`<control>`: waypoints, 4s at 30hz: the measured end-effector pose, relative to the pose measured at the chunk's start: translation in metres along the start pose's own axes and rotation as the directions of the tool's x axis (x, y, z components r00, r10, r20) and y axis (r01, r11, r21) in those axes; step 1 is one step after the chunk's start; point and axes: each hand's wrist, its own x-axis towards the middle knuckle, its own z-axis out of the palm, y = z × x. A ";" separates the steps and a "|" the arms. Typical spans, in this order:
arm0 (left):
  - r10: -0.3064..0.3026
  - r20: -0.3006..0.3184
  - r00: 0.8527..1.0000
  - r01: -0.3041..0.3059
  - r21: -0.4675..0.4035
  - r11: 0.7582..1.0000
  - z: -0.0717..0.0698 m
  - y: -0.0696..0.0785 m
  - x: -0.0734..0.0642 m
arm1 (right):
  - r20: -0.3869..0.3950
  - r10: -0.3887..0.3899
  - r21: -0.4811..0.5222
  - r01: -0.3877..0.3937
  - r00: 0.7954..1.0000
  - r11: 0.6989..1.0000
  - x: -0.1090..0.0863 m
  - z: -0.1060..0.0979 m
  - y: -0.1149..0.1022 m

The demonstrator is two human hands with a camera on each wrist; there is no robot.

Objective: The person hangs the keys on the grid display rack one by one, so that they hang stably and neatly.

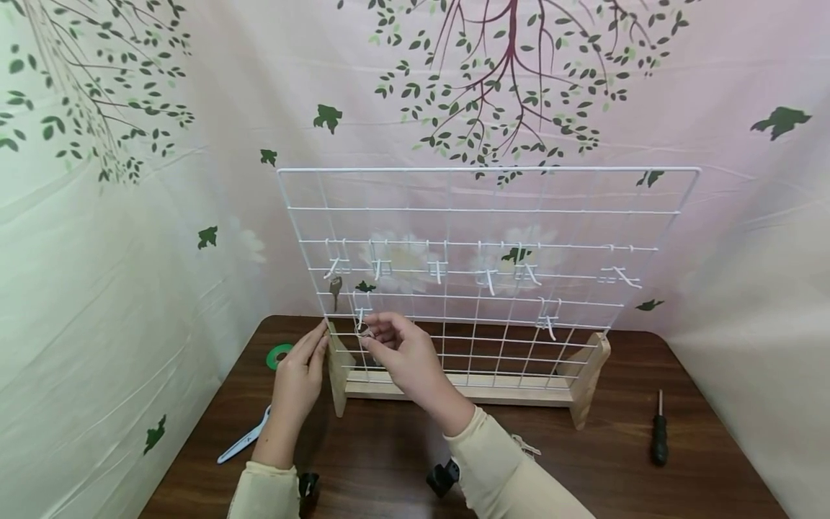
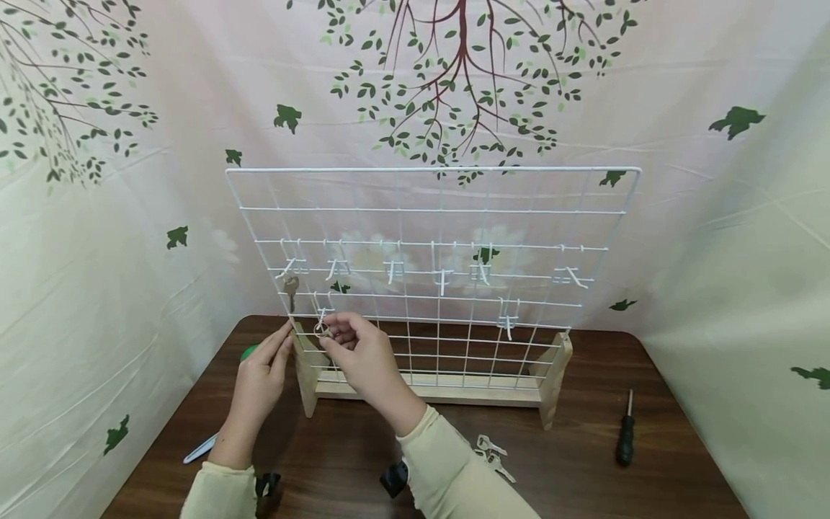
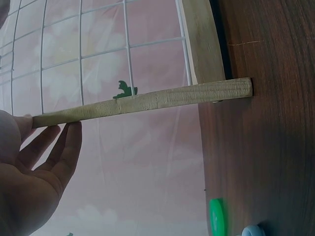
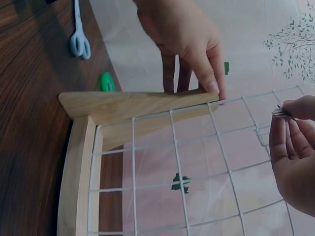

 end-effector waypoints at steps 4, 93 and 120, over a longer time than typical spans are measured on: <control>-0.010 0.005 1.000 0.010 -0.001 1.000 0.000 0.000 -0.001 | 0.016 0.018 0.001 -0.018 1.000 1.000 0.002 -0.001 0.004; 0.005 -0.002 1.000 -0.005 -0.014 1.000 0.001 0.002 0.000 | 0.329 0.357 -0.486 -0.167 0.874 0.858 -0.122 -0.203 0.148; 0.008 0.000 1.000 -0.008 -0.015 1.000 0.002 -0.001 0.001 | 0.387 0.307 -0.539 -0.057 0.869 0.841 -0.116 -0.197 0.145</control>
